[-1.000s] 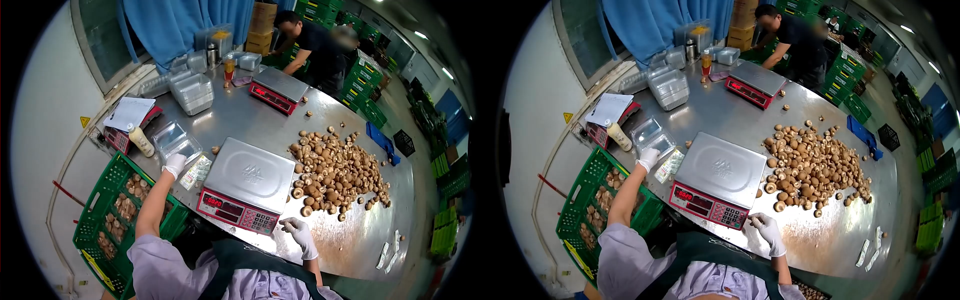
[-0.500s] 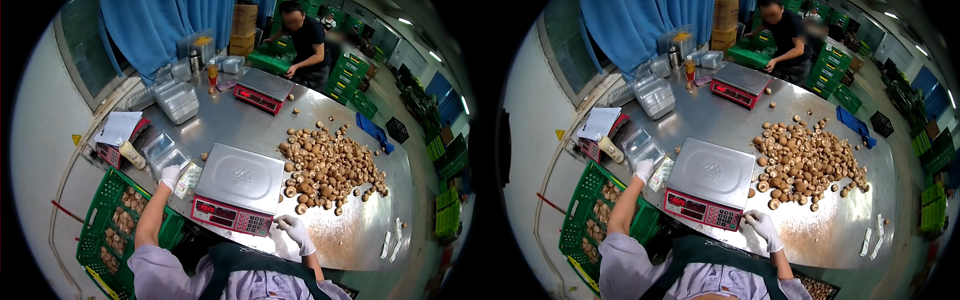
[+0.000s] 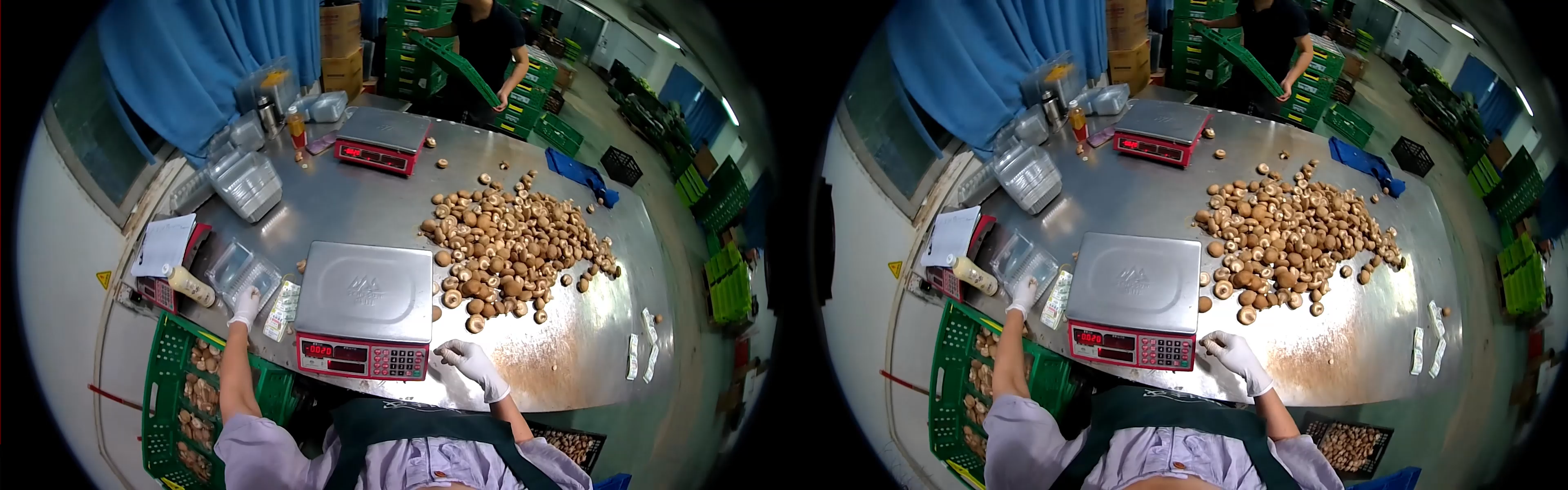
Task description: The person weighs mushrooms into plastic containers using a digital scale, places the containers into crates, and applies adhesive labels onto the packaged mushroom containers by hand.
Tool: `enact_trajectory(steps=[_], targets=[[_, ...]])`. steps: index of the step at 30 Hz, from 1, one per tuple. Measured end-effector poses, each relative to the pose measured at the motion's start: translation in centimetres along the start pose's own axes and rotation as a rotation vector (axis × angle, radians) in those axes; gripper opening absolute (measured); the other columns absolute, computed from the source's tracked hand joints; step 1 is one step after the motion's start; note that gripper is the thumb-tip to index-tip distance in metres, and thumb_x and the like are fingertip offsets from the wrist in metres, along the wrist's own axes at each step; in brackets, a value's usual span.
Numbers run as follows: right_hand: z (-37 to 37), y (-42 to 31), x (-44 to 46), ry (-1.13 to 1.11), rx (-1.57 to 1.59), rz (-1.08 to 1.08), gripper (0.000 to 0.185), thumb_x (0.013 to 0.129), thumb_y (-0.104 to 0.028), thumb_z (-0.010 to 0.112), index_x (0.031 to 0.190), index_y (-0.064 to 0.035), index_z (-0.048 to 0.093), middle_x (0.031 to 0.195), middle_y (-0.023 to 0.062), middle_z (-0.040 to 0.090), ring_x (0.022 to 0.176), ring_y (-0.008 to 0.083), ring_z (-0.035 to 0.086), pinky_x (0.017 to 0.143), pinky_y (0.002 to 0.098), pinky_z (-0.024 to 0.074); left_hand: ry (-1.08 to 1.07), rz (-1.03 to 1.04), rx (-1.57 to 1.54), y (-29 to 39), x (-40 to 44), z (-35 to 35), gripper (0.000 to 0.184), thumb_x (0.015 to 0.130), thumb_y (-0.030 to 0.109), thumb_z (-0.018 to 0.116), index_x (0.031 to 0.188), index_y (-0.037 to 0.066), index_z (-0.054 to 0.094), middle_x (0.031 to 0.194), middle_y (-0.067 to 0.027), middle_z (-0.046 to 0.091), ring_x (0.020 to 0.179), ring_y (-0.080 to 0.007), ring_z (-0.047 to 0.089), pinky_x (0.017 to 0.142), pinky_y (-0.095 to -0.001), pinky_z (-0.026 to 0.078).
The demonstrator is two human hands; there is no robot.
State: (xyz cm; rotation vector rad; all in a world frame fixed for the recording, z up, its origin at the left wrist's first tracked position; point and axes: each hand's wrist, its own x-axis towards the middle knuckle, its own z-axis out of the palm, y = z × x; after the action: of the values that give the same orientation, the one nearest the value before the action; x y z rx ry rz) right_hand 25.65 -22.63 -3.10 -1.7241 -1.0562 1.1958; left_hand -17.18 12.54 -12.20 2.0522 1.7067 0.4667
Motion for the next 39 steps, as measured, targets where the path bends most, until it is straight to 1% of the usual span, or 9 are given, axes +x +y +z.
enact_trajectory(steps=[1, 3, 4, 14, 19, 27, 29, 35, 39], targets=[[-0.1, 0.0, 0.0, -0.004, -0.021, 0.005, 0.023, 0.087, -0.019, 0.055, 0.096, 0.0002, 0.063, 0.081, 0.0103, 0.065, 0.073, 0.0141, 0.061, 0.07, 0.0265, 0.0483, -0.006, 0.011, 0.002, -0.3, 0.3, 0.4, 0.017, 0.079, 0.012, 0.05, 0.091, 0.005, 0.06, 0.084, -0.02, 0.06, 0.083, -0.0353, 0.057, 0.077, -0.0409, 0.045], [-0.3, 0.1, -0.1, -0.005, -0.04, 0.014, 0.022, 0.087, -0.019, 0.055, 0.096, 0.0, 0.063, 0.081, 0.0102, 0.065, 0.074, 0.0142, 0.061, 0.07, 0.0265, 0.0483, 0.189, 0.398, 0.105, -1.1, 0.2, 1.1, 0.02, 0.082, 0.009, 0.047, 0.098, 0.004, 0.059, 0.081, -0.0192, 0.06, 0.081, -0.0366, 0.057, 0.077, -0.0412, 0.045], [-0.4, 0.2, -0.1, 0.005, -0.045, 0.01, 0.022, 0.087, -0.019, 0.055, 0.096, -0.0001, 0.063, 0.081, 0.0102, 0.065, 0.074, 0.0144, 0.061, 0.07, 0.0266, 0.0483, 0.172, 0.422, 0.153, -1.2, 0.2, 1.1, 0.023, 0.083, 0.008, 0.047, 0.103, 0.004, 0.057, 0.083, -0.0188, 0.061, 0.083, -0.0374, 0.057, 0.078, -0.0418, 0.045], [-0.7, 0.2, -0.1, 0.013, -0.037, 0.014, 0.022, 0.087, -0.02, 0.057, 0.095, -0.0001, 0.063, 0.081, 0.0097, 0.066, 0.074, 0.0149, 0.06, 0.07, 0.0269, 0.0478, 0.053, 0.191, 0.31, 3.1, -1.3, -0.6, 0.023, 0.08, 0.013, 0.054, 0.102, 0.008, 0.06, 0.09, -0.0186, 0.062, 0.086, -0.0338, 0.059, 0.076, -0.0416, 0.046], [-1.1, 0.7, -0.2, 0.028, -0.038, -0.003, 0.023, 0.087, -0.021, 0.057, 0.095, -0.0003, 0.063, 0.079, 0.0092, 0.065, 0.072, 0.0134, 0.06, 0.068, 0.026, 0.0477, 0.082, 0.027, 0.408, 4.4, -1.2, -1.7, 0.014, 0.075, 0.015, 0.06, 0.087, 0.01, 0.064, 0.087, -0.0136, 0.062, 0.083, -0.0319, 0.059, 0.072, -0.041, 0.046], [-1.9, 2.0, -1.0, 0.028, -0.039, 0.034, 0.026, 0.088, -0.023, 0.056, 0.097, 0.0003, 0.063, 0.081, 0.0077, 0.066, 0.073, 0.0126, 0.061, 0.068, 0.0257, 0.0484, 0.527, 0.199, 0.322, 8.0, -0.4, -4.9, 0.009, 0.076, 0.01, 0.06, 0.084, 0.006, 0.06, 0.086, -0.0116, 0.056, 0.08, -0.0303, 0.056, 0.069, -0.0379, 0.044], [-2.0, 2.2, -1.1, 0.018, -0.035, 0.013, 0.025, 0.088, -0.022, 0.056, 0.097, 0.0, 0.064, 0.081, 0.008, 0.066, 0.073, 0.0129, 0.061, 0.068, 0.0256, 0.0483, 0.588, 0.419, 0.114, 12.1, -1.8, -5.7, 0.009, 0.076, 0.008, 0.058, 0.084, 0.005, 0.059, 0.086, -0.0115, 0.055, 0.08, -0.0297, 0.055, 0.069, -0.0377, 0.043], [-2.7, 3.0, -1.8, 0.05, -0.049, -0.044, 0.026, 0.086, -0.025, 0.054, 0.094, -0.0025, 0.065, 0.073, 0.0105, 0.064, 0.067, 0.0158, 0.06, 0.065, 0.0276, 0.0479, 0.32, 0.728, 0.056, 22.5, -7.9, -3.1, 0.006, 0.073, 0.007, 0.06, 0.079, 0.007, 0.059, 0.078, -0.0086, 0.056, 0.08, -0.0278, 0.053, 0.072, -0.0364, 0.042], [-4.0, 3.3, -2.6, 0.026, -0.062, 0.031, 0.026, 0.088, -0.022, 0.056, 0.098, 0.0005, 0.063, 0.08, 0.0082, 0.066, 0.072, 0.0134, 0.061, 0.069, 0.0258, 0.0478, -0.129, 0.705, 0.308, 24.4, -11.3, 1.3, 0.006, 0.075, 0.017, 0.061, 0.076, 0.012, 0.062, 0.08, -0.0062, 0.058, 0.079, -0.026, 0.056, 0.067, -0.0379, 0.046]])
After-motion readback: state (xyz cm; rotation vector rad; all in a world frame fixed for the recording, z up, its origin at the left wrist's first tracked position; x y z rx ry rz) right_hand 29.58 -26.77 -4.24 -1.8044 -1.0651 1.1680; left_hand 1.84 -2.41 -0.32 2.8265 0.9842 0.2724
